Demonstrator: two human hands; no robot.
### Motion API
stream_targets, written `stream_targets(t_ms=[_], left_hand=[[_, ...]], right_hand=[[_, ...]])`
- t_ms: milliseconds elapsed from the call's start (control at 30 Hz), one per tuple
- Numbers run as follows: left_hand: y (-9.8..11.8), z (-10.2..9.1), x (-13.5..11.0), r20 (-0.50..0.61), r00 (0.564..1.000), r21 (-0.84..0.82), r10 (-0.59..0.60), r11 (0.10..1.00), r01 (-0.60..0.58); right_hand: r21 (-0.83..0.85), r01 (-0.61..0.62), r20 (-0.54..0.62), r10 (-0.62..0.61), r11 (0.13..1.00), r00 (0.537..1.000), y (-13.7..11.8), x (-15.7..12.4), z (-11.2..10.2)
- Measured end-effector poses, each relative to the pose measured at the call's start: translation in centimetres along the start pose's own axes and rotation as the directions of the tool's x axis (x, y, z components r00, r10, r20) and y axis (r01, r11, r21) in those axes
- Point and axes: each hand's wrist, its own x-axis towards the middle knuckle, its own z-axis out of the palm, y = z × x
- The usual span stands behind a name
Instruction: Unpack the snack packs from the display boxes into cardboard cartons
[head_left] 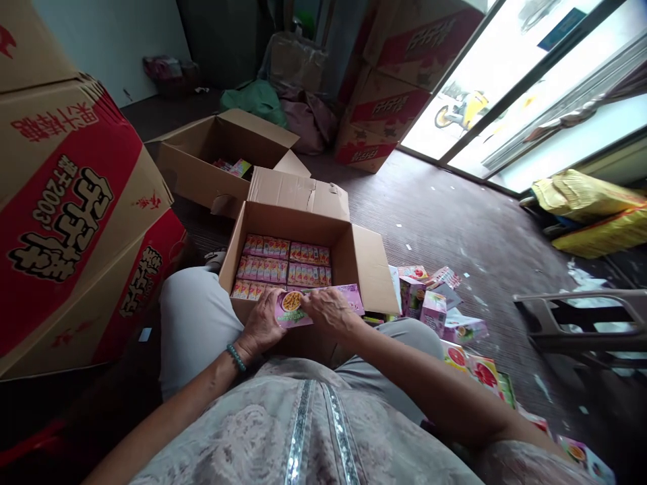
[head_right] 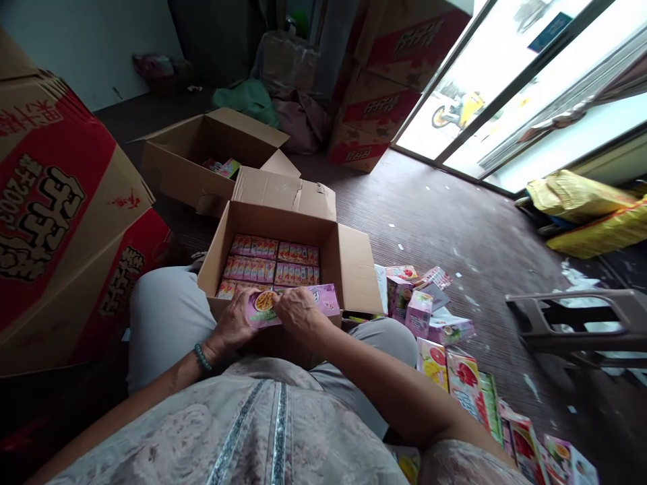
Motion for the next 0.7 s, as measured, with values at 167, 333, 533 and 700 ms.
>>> stream_targets(t_ms=[167,333,533,700], left_hand=[[0.1,-0.4,0.3,0.022,0.999,-0.02,-0.03,0.999,0.031],[-0.7,-0.5,0.4,0.029,1.0,0.017,0.002,1.0,-0.002],[-1.8,-0.2,0.4,0.023,0.999,0.043,0.024,0.999,-0.025],[-2.5,0.1,2.0,-0.013,1.0,0.103,-0.007,0.995,0.008]], right_hand=[[-0.006,-0.264,0.008,0.264,0.964,0.964,9.1,-5.8,2.7],[-0.004,-0.51,0.002,0.51,0.86,0.86,14.0,-11.4,2.7],[0.367,-0.165,-0.136,0.229,0.915,0.964,6.8,-6.0,2.3],[0.325,-0.174,-0.15,0.232,0.93,0.961,7.1,-1.9,4.3]])
